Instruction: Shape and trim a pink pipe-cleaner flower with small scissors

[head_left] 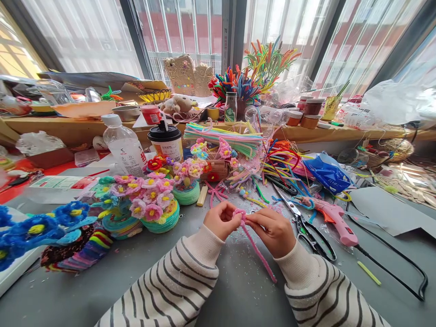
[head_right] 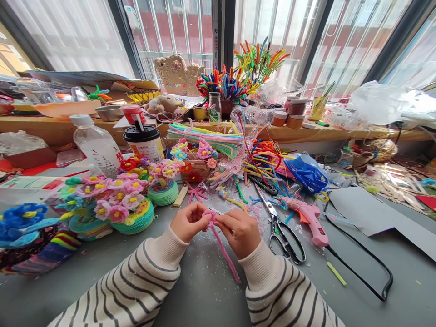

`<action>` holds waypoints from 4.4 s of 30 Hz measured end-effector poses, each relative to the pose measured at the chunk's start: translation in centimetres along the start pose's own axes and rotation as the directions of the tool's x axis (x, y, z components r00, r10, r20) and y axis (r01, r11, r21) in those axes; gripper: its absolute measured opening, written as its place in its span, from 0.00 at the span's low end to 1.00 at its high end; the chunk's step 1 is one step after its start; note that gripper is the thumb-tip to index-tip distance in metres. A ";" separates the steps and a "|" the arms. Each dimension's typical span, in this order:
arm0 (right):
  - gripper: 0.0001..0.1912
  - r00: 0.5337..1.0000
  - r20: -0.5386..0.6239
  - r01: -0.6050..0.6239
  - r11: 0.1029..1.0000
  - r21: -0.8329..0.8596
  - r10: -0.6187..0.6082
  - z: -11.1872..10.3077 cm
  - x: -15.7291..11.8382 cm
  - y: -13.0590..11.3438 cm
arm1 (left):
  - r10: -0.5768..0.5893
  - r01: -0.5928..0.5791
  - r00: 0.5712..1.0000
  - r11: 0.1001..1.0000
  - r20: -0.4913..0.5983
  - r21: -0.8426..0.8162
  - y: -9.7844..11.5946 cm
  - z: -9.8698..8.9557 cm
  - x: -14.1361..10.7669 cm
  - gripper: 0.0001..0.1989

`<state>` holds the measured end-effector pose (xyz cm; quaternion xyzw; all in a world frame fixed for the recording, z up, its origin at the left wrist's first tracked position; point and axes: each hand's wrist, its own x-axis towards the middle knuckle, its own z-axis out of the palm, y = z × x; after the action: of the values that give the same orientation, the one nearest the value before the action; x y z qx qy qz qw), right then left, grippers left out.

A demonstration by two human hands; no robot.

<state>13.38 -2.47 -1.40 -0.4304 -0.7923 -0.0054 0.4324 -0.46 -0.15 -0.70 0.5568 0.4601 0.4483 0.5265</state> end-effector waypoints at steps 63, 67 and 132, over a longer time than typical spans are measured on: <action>0.05 0.999 -0.035 -0.007 1.000 -0.009 0.007 0.3 0.1 -0.7 | -0.128 0.116 0.991 0.974 -0.049 -0.194 -0.1 -0.1 0.2 0.14; 0.04 0.999 -0.032 -0.005 1.000 -0.006 0.005 0.3 0.1 -0.8 | -0.100 0.090 0.993 0.987 -0.069 -0.136 -0.5 -0.1 0.4 0.14; 0.03 0.990 0.004 -0.142 0.984 0.105 0.142 0.4 0.1 -0.6 | 0.032 -0.023 0.995 0.996 -0.096 0.085 0.1 0.2 -0.2 0.08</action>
<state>12.65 -2.63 -1.32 -0.4625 -0.7580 0.0661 0.4551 -0.27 -0.40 -0.63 0.5623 0.4959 0.4624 0.4734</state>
